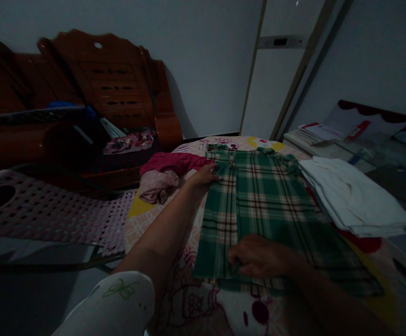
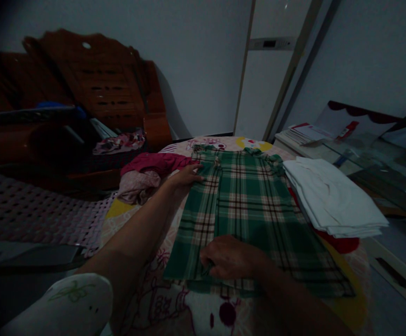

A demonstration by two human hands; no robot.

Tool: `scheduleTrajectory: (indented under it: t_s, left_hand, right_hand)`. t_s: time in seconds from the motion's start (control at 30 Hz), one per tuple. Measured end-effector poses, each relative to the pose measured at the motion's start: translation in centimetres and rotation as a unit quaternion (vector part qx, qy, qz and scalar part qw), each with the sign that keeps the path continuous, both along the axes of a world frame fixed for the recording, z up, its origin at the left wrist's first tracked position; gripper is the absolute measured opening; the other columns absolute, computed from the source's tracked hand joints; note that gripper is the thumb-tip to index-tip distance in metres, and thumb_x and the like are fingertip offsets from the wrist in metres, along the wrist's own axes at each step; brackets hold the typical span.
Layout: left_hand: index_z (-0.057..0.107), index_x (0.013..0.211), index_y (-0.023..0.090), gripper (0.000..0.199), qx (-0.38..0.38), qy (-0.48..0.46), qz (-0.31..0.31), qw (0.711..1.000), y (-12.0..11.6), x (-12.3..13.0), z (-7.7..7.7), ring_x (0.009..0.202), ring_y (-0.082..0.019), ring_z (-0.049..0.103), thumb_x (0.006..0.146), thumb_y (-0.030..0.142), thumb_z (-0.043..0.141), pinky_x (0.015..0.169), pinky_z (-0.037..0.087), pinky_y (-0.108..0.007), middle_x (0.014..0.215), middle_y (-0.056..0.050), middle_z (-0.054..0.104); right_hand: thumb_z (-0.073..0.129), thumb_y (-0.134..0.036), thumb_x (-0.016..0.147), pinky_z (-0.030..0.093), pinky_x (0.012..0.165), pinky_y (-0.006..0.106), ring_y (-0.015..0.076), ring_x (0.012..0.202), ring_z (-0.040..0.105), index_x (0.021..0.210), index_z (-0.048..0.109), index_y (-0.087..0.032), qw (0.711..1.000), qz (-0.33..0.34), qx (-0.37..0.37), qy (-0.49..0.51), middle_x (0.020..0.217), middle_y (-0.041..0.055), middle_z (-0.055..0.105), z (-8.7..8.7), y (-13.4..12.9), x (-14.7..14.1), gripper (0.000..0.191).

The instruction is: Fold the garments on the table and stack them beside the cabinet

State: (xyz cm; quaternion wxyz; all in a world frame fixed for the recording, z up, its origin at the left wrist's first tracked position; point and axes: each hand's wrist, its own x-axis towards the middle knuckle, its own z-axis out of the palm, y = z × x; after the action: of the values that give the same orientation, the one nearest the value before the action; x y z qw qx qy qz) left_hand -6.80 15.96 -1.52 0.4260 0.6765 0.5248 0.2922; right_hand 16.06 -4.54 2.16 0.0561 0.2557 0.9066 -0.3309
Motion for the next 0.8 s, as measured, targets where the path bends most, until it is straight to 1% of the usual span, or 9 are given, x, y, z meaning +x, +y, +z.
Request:
scheduleTrajectory:
  t_s: [0.1, 0.17, 0.3, 0.43, 0.53, 0.6, 0.67, 0.73, 0.8]
  left_hand:
    - [0.05, 0.137, 0.012, 0.074, -0.035, -0.042, -0.023, 0.998, 0.0, -0.1, 0.1, 0.086, -0.019, 0.068, 0.068, 0.016, 0.076, 0.08, 0.055, -0.032, 0.106, -0.01, 0.071]
    - [0.051, 0.137, 0.012, 0.074, -0.046, -0.058, -0.033, 0.997, 0.0, -0.2, 0.1, 0.086, -0.019, 0.068, 0.068, 0.015, 0.076, 0.08, 0.055, -0.033, 0.11, -0.011, 0.071]
    - [0.055, 0.134, 0.01, 0.073, -0.036, -0.033, -0.041, 0.998, 0.2, -0.5, 0.2, 0.085, -0.021, 0.068, 0.065, 0.018, 0.078, 0.077, 0.055, -0.034, 0.107, -0.012, 0.071]
    - [0.063, 0.126, 0.012, 0.061, 0.045, 0.101, -0.033, 0.993, 0.2, -0.4, 0.7, 0.087, -0.023, 0.068, 0.067, 0.021, 0.078, 0.078, 0.054, -0.032, 0.097, -0.008, 0.072]
    - [0.069, 0.115, 0.015, 0.047, 0.169, 0.232, 0.025, 0.958, 0.1, 0.4, 1.3, 0.098, -0.024, 0.066, 0.069, 0.02, 0.076, 0.088, 0.05, -0.032, 0.1, -0.007, 0.071]
    - [0.071, 0.112, 0.016, 0.039, 0.235, 0.265, 0.042, 0.934, 0.0, 1.3, 1.7, 0.102, -0.023, 0.064, 0.073, 0.019, 0.072, 0.093, 0.048, -0.032, 0.107, -0.008, 0.07]
    - [0.071, 0.109, 0.016, 0.031, 0.259, 0.264, 0.022, 0.929, 0.0, 2.5, 2.1, 0.099, -0.021, 0.064, 0.079, 0.02, 0.066, 0.092, 0.047, -0.031, 0.106, -0.008, 0.07]
    - [0.071, 0.105, 0.015, 0.027, 0.241, 0.266, 0.012, 0.933, 0.2, 3.8, 2.2, 0.095, -0.022, 0.065, 0.084, 0.028, 0.063, 0.089, 0.048, -0.031, 0.1, -0.009, 0.071]
    - [0.07, 0.104, 0.012, 0.034, 0.202, 0.284, 0.036, 0.937, 0.7, 5.2, 2.1, 0.097, -0.026, 0.065, 0.084, 0.039, 0.064, 0.087, 0.048, -0.033, 0.098, -0.012, 0.071]
  right_hand:
    - [0.069, -0.017, 0.078, 0.031, 0.06, 0.022, 0.0083, 0.061, 0.048, 0.082, 0.068, -0.016, 0.998, -0.004, -0.056, 0.0, 0.066, -0.0054, 0.054, 0.1, 0.5, -0.2, 0.005]
    - [0.071, -0.018, 0.076, 0.03, 0.057, 0.02, 0.007, 0.057, 0.048, 0.081, 0.07, -0.015, 0.996, -0.005, -0.092, 0.003, 0.062, -0.0062, 0.052, 0.0, 0.7, -0.3, 0.005]
    - [0.075, -0.017, 0.073, 0.03, 0.054, 0.019, 0.0068, 0.057, 0.05, 0.081, 0.072, -0.014, 0.993, 0.004, -0.118, 0.015, 0.062, -0.0058, 0.054, -0.5, 0.7, -0.4, 0.009]
    - [0.074, -0.029, 0.077, 0.031, 0.052, 0.019, 0.0071, 0.055, 0.05, 0.075, 0.072, -0.014, 0.986, -0.013, -0.162, 0.045, 0.059, -0.0049, 0.055, -1.0, 0.8, -0.4, 0.016]
    - [0.07, -0.038, 0.081, 0.034, 0.053, 0.019, 0.008, 0.058, 0.052, 0.078, 0.072, -0.014, 0.97, -0.096, -0.193, 0.11, 0.063, -0.0036, 0.059, -1.1, 1.1, -0.3, 0.025]
    - [0.067, -0.036, 0.084, 0.034, 0.054, 0.019, 0.0083, 0.06, 0.053, 0.081, 0.071, -0.014, 0.962, -0.178, -0.155, 0.138, 0.065, -0.0029, 0.06, -1.1, 1.3, -0.3, 0.023]
    - [0.065, -0.032, 0.085, 0.032, 0.055, 0.02, 0.0082, 0.059, 0.052, 0.076, 0.07, -0.015, 0.961, -0.235, -0.082, 0.117, 0.063, -0.003, 0.059, -1.0, 1.5, -0.3, 0.02]
    - [0.067, -0.032, 0.083, 0.028, 0.055, 0.022, 0.0083, 0.056, 0.048, 0.067, 0.066, -0.015, 0.967, -0.248, 0.001, 0.056, 0.057, -0.0032, 0.055, -1.1, 1.7, -0.3, 0.024]
    - [0.071, -0.04, 0.081, 0.025, 0.055, 0.024, 0.0089, 0.055, 0.044, 0.061, 0.062, -0.015, 0.969, -0.237, 0.074, -0.007, 0.055, -0.003, 0.05, -1.4, 1.6, -0.1, 0.033]
